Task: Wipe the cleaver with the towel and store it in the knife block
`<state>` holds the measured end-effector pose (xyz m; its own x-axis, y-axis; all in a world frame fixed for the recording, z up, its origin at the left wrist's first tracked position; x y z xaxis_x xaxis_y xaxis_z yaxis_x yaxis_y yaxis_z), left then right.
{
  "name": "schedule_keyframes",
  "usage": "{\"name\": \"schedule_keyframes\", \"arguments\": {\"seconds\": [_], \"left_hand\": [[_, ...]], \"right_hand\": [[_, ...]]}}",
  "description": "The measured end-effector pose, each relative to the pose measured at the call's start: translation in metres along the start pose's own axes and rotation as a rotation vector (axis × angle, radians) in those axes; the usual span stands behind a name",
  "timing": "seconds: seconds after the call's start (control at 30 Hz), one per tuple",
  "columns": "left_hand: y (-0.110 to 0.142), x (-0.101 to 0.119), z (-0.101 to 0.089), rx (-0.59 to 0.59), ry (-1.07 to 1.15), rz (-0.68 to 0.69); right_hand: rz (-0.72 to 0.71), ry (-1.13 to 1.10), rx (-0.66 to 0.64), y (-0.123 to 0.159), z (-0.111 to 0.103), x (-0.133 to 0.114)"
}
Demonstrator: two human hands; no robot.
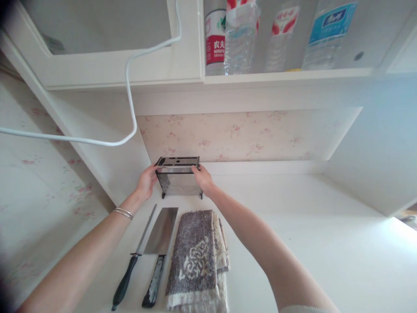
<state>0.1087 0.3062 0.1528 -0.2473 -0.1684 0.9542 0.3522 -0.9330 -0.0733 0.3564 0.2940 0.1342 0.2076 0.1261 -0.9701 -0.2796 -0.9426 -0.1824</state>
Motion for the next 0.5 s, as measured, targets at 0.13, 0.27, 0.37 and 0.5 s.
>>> {"name": "schedule_keyframes", "arguments": {"seconds": [0.13, 0.27, 0.37, 0.5], "left_hand": [[-0.007, -0.001, 0.0, -0.049, 0.045, -0.013], [-0.004, -0.007, -0.018, 0.003, 0.06, -0.022], [0.019, -0.013, -0.035, 0.032, 0.02, -0.028], [0.062, -0.028, -0.043, -0.032, -0.087, -0.063]], "right_hand": [[0.022, 0.018, -0.03, -0.003, 0.003, -0.001], [0.008, 0.1, -0.07, 0.01, -0.014, 0.003], [-0.023, 0.182, -0.101, 0.034, -0.031, 0.01], [-0.063, 0.241, -0.192, 0.063, -0.033, 0.015]]}}
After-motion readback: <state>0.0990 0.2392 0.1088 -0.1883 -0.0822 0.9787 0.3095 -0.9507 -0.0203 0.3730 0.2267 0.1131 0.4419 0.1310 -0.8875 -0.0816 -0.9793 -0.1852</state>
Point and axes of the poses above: each hand's wrist, its own y-axis away from the middle knuckle, its own z-axis out of the palm, x = y × z, the point moved 7 cm from there along -y, towards the middle knuckle, and after that the axes turned 11 degrees about x, right-handed, at the moved point
